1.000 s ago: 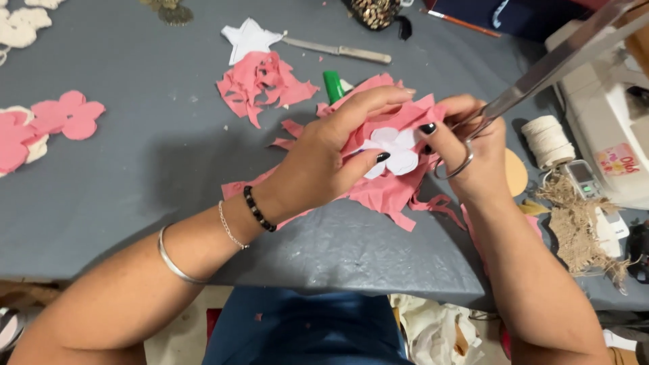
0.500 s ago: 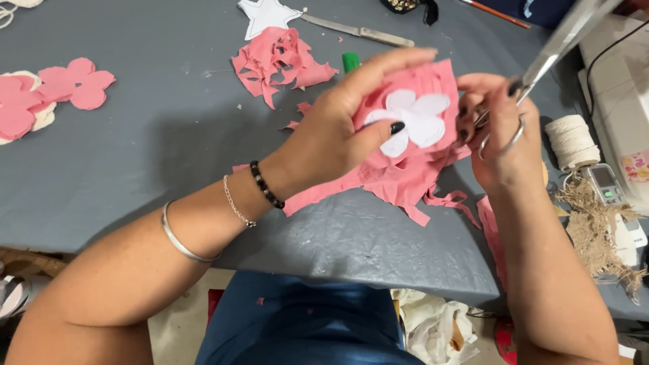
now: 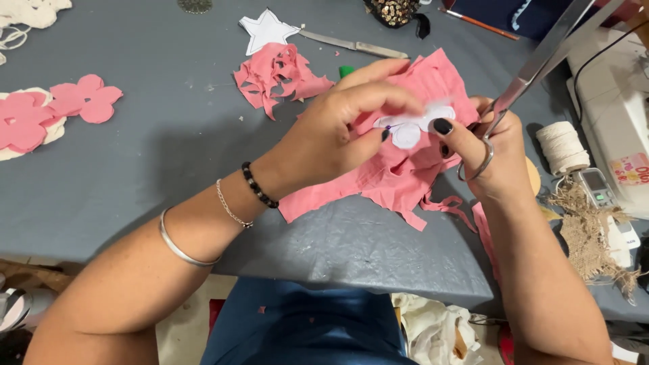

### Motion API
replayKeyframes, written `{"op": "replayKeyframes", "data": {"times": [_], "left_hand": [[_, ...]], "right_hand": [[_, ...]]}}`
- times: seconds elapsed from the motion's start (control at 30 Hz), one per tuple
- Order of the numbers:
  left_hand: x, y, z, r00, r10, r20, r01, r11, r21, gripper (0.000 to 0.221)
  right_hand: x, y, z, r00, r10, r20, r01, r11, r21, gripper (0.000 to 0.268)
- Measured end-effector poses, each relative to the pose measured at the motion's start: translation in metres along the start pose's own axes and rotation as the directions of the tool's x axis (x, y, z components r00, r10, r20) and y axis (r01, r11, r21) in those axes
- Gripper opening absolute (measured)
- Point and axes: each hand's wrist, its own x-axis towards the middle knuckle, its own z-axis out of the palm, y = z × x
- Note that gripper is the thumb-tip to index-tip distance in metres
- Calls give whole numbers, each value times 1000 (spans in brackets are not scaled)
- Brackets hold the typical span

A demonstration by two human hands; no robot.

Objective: Cutting out flower shapes from pink fabric using a paper template and scissors

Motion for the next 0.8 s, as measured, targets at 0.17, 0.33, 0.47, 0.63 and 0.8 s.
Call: {"op": "replayKeyframes", "data": {"times": [0.17, 0.33, 0.47, 0.63, 0.8], "left_hand": [[0, 13, -13, 999, -38, -29, 31, 977, -209, 73], [5, 16, -16, 924, -336, 185, 383, 791, -477, 91], [2, 6, -6, 898, -330, 290, 422, 832, -361, 94], [-6, 11, 5, 977, -109, 181, 143, 971, -191, 85], [-5, 18, 2, 985, -137, 101, 141, 990, -29, 68]], "right_hand": [[1, 4, -5, 998, -64, 19, 64, 998, 0, 14], [-6, -8, -8, 996, -63, 63, 72, 987, -146, 15], [-11, -22, -1, 993, -40, 114, 70, 960, -273, 30], [-13, -25, 3, 995, -13, 94, 34, 974, -226, 32], [-9, -26, -2, 998, 17, 53, -5, 975, -223, 21]]}}
